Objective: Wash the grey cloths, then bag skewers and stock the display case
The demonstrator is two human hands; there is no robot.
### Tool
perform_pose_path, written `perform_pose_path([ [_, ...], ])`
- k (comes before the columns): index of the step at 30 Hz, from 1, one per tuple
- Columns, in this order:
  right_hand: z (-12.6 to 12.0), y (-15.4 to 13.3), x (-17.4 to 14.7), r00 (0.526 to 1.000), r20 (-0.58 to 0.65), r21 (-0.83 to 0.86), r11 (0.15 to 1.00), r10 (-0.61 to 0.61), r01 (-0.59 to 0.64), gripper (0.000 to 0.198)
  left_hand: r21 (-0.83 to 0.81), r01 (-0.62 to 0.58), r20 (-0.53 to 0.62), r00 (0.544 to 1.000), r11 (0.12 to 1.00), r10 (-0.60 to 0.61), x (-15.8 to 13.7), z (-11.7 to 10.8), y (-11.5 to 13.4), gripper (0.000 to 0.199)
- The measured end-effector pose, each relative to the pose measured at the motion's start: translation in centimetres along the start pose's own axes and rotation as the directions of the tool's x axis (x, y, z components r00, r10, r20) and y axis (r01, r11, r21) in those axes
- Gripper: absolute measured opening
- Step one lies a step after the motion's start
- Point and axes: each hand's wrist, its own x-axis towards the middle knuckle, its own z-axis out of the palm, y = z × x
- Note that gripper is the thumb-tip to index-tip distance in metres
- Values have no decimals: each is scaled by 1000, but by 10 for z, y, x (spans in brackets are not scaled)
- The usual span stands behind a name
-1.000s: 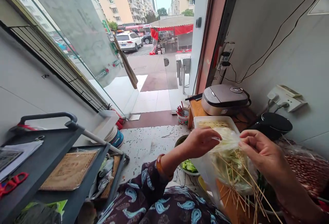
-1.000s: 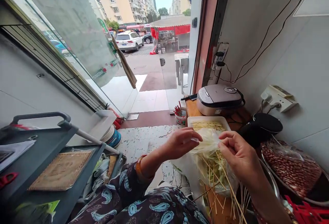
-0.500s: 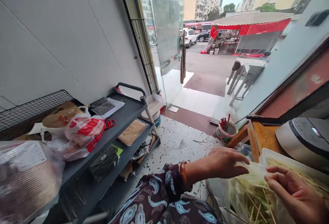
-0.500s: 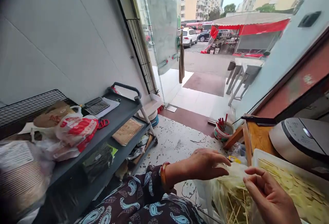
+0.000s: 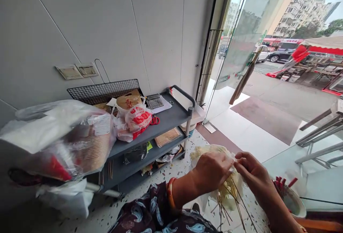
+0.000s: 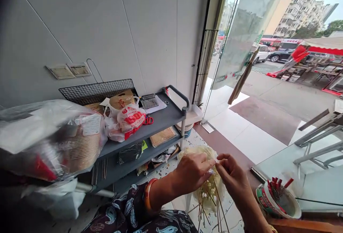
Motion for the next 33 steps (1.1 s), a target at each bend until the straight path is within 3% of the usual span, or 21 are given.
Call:
perform_pose_path([
  [5,18,-10,65,971,169,21,986,-167,166,31,44,212,-41,977,976,-210,22,2,-24,21],
  [12,46,-8,134,855,422,105,953,-303,285,15,181,513,-108,858,839,-502,39,11,-61,10],
  [20,107,-23,203,732,598,151,942,-328,298,13,228,628,-282,774,745,-567,31,-4,-130,10],
  [27,180,-49,265,719,633,132,955,-287,265,21,235,649,-376,747,724,-548,19,-26,-217,9],
  [33,222,-70,329,692,630,99,919,-354,381,18,204,685,-426,706,700,-566,31,-46,-289,14],
])
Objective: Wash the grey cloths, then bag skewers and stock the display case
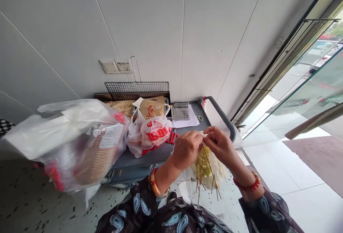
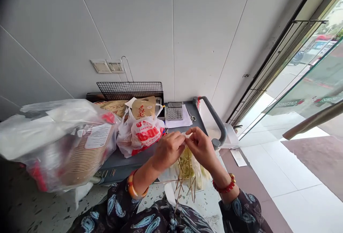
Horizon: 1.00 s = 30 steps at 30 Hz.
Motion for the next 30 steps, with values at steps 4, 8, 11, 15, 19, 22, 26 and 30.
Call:
perform_pose_path([
  [4,-15,12,42,999,43,-18,1000,-12,12,20,-2,68,-4,998,998,-68,31,13,-12,14],
  [8,-25,37,73,990,130,6,999,-48,48,19,59,185,-1,983,981,-186,47,34,-16,13],
  [11,-28,64,84,966,248,41,997,-72,64,19,100,296,39,953,950,-301,47,52,-11,12],
  [15,-35,94,87,891,447,115,993,-82,33,28,109,406,69,907,907,-415,41,67,3,13],
  [19,-45,106,83,796,594,72,993,-118,94,36,96,511,61,854,854,-517,33,70,19,17],
  [22,-50,111,77,750,646,-2,982,-142,188,40,89,541,88,832,836,-548,26,72,30,19],
  [26,-47,124,70,697,695,-55,953,-177,297,59,120,579,101,801,806,-591,14,75,38,10],
  [30,-32,131,65,683,711,-43,959,-168,281,72,63,644,3,764,763,-645,-5,76,41,8],
])
